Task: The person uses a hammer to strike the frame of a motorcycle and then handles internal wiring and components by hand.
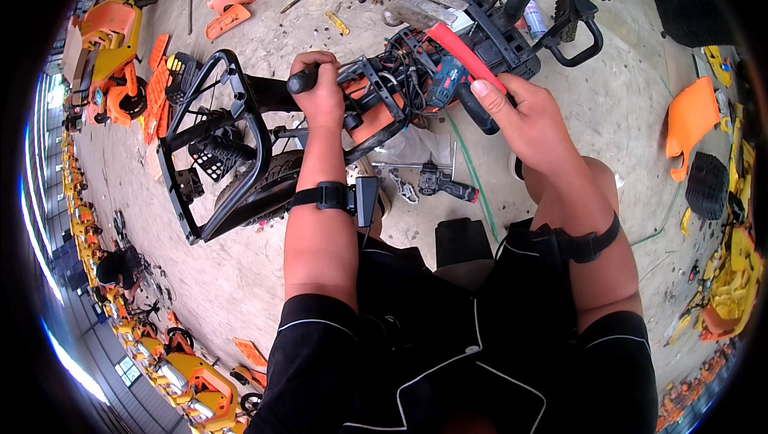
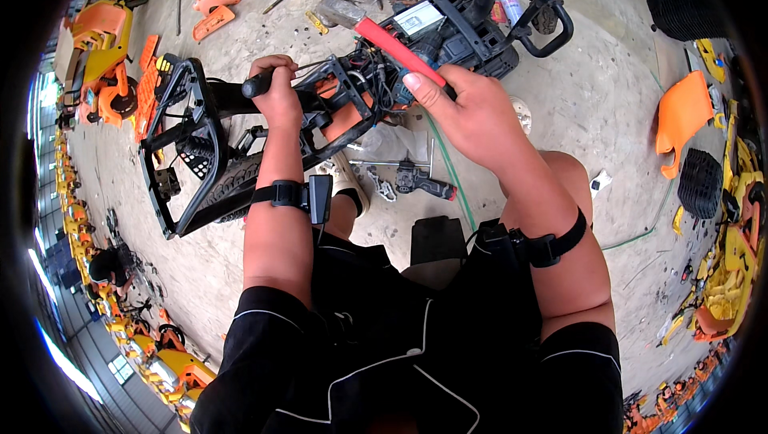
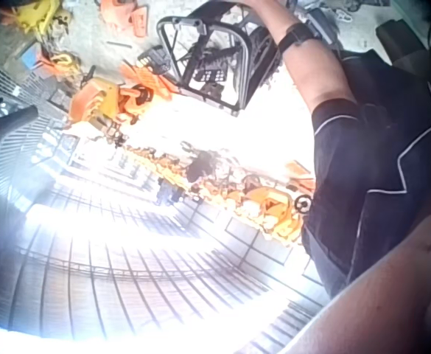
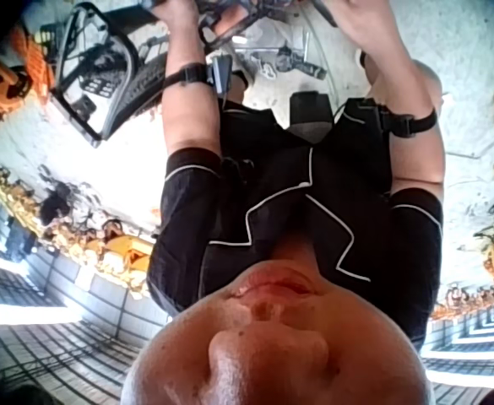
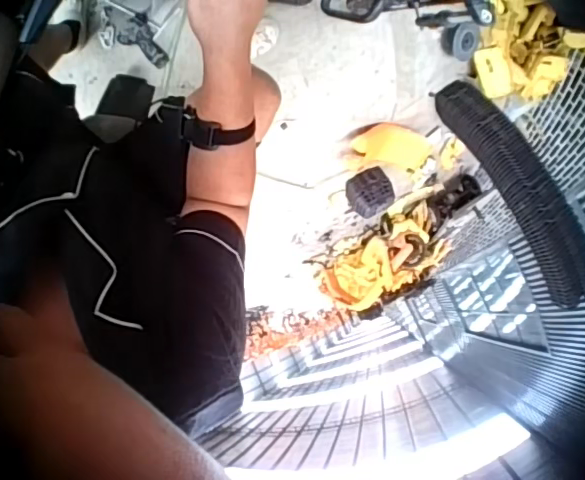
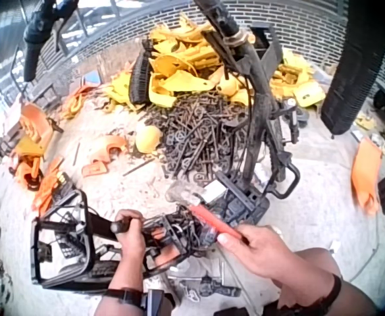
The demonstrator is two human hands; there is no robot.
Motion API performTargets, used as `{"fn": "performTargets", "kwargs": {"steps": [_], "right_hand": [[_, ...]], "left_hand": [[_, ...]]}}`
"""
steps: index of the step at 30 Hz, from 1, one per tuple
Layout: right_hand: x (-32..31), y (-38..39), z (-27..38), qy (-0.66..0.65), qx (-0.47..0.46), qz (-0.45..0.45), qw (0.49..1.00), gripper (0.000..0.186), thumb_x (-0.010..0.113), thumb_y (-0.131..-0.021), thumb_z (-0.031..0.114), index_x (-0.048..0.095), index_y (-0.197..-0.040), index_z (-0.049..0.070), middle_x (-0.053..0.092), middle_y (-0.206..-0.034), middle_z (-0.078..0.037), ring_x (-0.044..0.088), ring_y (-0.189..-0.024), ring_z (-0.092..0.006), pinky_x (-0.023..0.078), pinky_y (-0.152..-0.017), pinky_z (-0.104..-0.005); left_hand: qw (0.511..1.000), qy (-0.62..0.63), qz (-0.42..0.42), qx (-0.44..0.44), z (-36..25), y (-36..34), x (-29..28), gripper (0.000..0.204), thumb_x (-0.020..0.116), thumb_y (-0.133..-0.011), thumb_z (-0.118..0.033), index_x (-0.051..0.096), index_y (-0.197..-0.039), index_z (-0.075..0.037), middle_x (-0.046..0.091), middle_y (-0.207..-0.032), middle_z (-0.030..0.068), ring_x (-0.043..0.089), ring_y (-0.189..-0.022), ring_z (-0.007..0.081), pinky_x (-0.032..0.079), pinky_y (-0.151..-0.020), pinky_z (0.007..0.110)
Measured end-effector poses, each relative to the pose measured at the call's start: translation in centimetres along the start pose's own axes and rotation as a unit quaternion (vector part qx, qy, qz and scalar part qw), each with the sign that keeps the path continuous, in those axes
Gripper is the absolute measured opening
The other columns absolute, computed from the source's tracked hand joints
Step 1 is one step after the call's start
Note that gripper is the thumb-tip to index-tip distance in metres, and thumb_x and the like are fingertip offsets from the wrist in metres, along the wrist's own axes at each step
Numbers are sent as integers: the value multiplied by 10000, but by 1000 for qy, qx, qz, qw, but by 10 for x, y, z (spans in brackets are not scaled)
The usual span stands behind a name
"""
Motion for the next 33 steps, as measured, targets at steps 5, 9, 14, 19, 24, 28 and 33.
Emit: {"fn": "performTargets", "kwargs": {"steps": [5, 9, 14, 19, 24, 28, 33], "right_hand": [[-1, -1, 0, -5, 2, 7, 1000, 539, 599, -934, 492, 629, -799, -29, 495, -590, -107, 452, -533, -168, 380, -507, -339], [-1, -3, -1, -2, -1, 5, 1000, 537, 596, -935, 492, 634, -792, -24, 482, -557, -96, 445, -515, -168, 376, -501, -338], [-2, -4, 2, 18, -8, 5, 1000, 553, 584, -936, 506, 632, -773, -20, 465, -525, -100, 439, -490, -184, 367, -489, -348], [-1, -6, 0, 29, -7, 11, 999, 567, 580, -932, 520, 621, -765, -20, 478, -533, -115, 454, -491, -204, 369, -489, -356], [1, -7, 0, 34, -8, 14, 999, 564, 579, -928, 531, 628, -794, -15, 505, -552, -121, 481, -504, -219, 382, -503, -361], [2, -7, 0, 33, -1, 17, 999, 568, 577, -924, 544, 636, -811, -10, 515, -559, -121, 490, -509, -223, 390, -508, -363], [3, -7, 0, 37, 4, 21, 999, 569, 574, -923, 549, 640, -813, -6, 520, -558, -115, 494, -508, -223, 391, -509, -362]], "left_hand": [[1000, -1, 1, 2, 1, -2, -1, 118, 508, -759, 74, 546, -815, -23, 627, -796, 98, 588, -736, 162, 492, -726, 294], [1000, -3, -2, 1, 0, -2, 0, 122, 508, -755, 78, 546, -814, -22, 628, -794, 100, 589, -735, 162, 491, -729, 293], [1000, 3, 0, -3, 3, -3, -2, 128, 507, -751, 84, 544, -814, -20, 626, -797, 102, 589, -739, 161, 490, -730, 291], [1000, 17, 7, 2, 3, -3, -1, 131, 505, -747, 88, 542, -815, -19, 624, -795, 105, 586, -740, 165, 488, -728, 294], [1000, 20, 4, 1, 3, -3, -2, 134, 504, -747, 90, 542, -818, -17, 624, -798, 106, 584, -736, 167, 487, -727, 295], [1000, 14, 4, 9, 3, -4, 0, 157, 485, -749, 96, 530, -844, -20, 617, -793, 121, 563, -703, 163, 453, -660, 277], [1000, 13, 2, 10, 3, -4, 1, 167, 476, -747, 97, 524, -857, -20, 611, -789, 131, 552, -686, 162, 435, -626, 270]]}}
Point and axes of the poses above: each hand's wrist, its own y-axis away from the middle knuckle, its own x-axis out of the palm, z = x × y, the point moved 3 cm from there along -y, towards the middle knuckle
